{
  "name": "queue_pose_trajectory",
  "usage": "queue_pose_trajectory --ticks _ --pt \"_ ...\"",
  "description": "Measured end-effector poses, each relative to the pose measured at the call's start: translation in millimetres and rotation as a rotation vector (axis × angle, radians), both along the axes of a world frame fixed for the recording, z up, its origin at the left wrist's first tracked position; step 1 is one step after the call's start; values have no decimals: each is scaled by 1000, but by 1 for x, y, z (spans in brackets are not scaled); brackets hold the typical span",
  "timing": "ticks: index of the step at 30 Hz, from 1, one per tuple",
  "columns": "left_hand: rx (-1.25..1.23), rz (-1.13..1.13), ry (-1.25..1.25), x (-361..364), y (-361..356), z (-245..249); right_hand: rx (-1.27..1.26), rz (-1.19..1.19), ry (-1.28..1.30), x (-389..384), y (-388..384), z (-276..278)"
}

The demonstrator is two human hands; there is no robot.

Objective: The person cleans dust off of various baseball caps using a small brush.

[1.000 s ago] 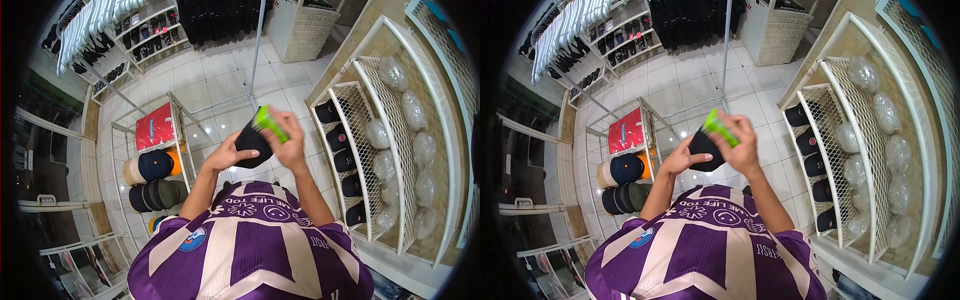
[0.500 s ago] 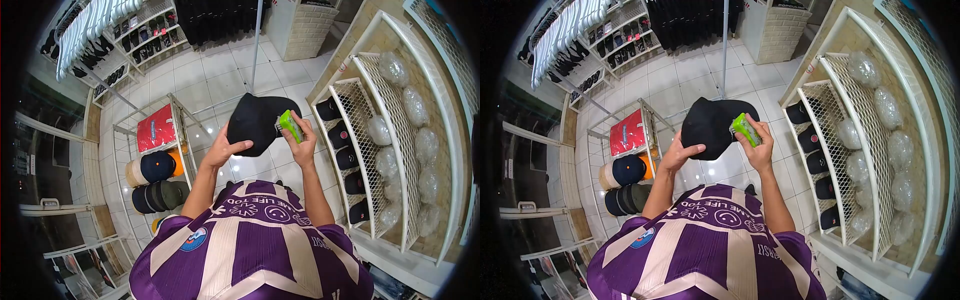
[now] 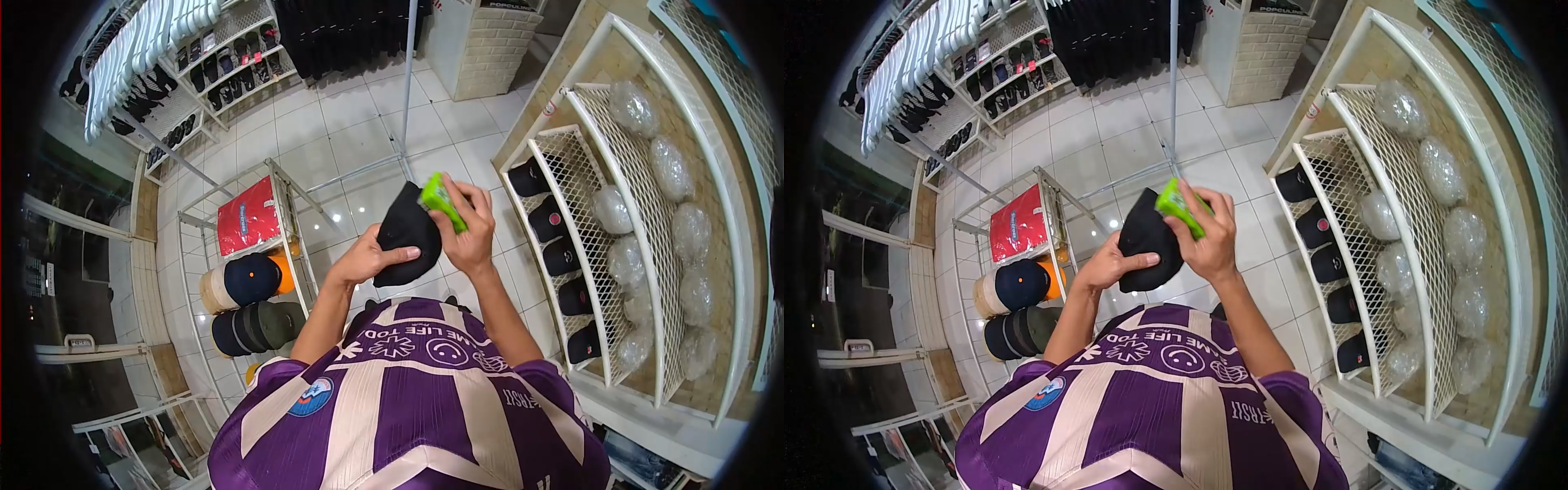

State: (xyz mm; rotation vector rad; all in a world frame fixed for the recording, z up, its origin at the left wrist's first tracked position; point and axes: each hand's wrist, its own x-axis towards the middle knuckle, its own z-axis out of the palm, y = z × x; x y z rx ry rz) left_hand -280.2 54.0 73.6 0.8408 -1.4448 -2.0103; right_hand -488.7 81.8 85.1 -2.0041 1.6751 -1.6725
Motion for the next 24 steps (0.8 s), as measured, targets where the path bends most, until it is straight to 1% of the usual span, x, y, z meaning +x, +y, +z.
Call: queue_pose_trajectory --ticks 1,2,3,4,5,6,7,8,10,11,12,13,14,15,16,18,19,20,21,22,23,24 --pt "-9 -39 31 -6 2 -4 -16 90 25 3 -7 12" --pt "-20 -26 44 -13 6 -8 -32 182 51 5 -12 22" --pt "-20 38 28 -16 9 -7 -69 267 117 8 -14 31" --pt "-22 102 9 -17 11 -5 -69 263 116 7 -11 28" --pt "-29 97 8 -14 8 -1 -65 225 68 6 -8 23" --pt "12 130 54 -9 5 3 -59 190 21 4 -5 14" --pt "56 172 104 -4 4 5 -29 152 -13 -1 1 -4" --pt "59 218 154 -1 2 6 57 140 -107 -4 10 -24" --pt "76 232 105 4 -1 5 165 157 -202 -2 19 -36" --pt "64 220 77 0 -1 3 120 155 -181 -2 17 -42" --pt "55 203 45 -6 1 -2 123 156 -186 3 13 -27" --pt "22 124 -12 -9 0 -15 57 191 -113 9 5 -5" --pt "-20 78 62 -15 0 -20 -9 222 -39 12 -2 12" --pt "-9 105 61 -17 2 -14 4 241 -2 12 -7 21" --pt "-2 131 59 -17 1 -6 2 231 -7 10 -4 17" --pt "4 238 128 -6 -9 2 58 227 -111 5 10 -5" --pt "46 342 176 -4 -10 15 152 245 -137 3 26 -20" --pt "43 334 201 1 -13 16 192 296 -190 1 34 -37" --pt "68 282 128 1 -13 12 136 253 -159 1 33 -36" --pt "94 221 51 1 -12 9 79 202 -131 2 31 -31" --pt "77 207 60 -9 -4 7 34 178 -101 2 20 -23" --pt "53 118 46 -14 0 -1 -14 146 -71 0 4 -10"
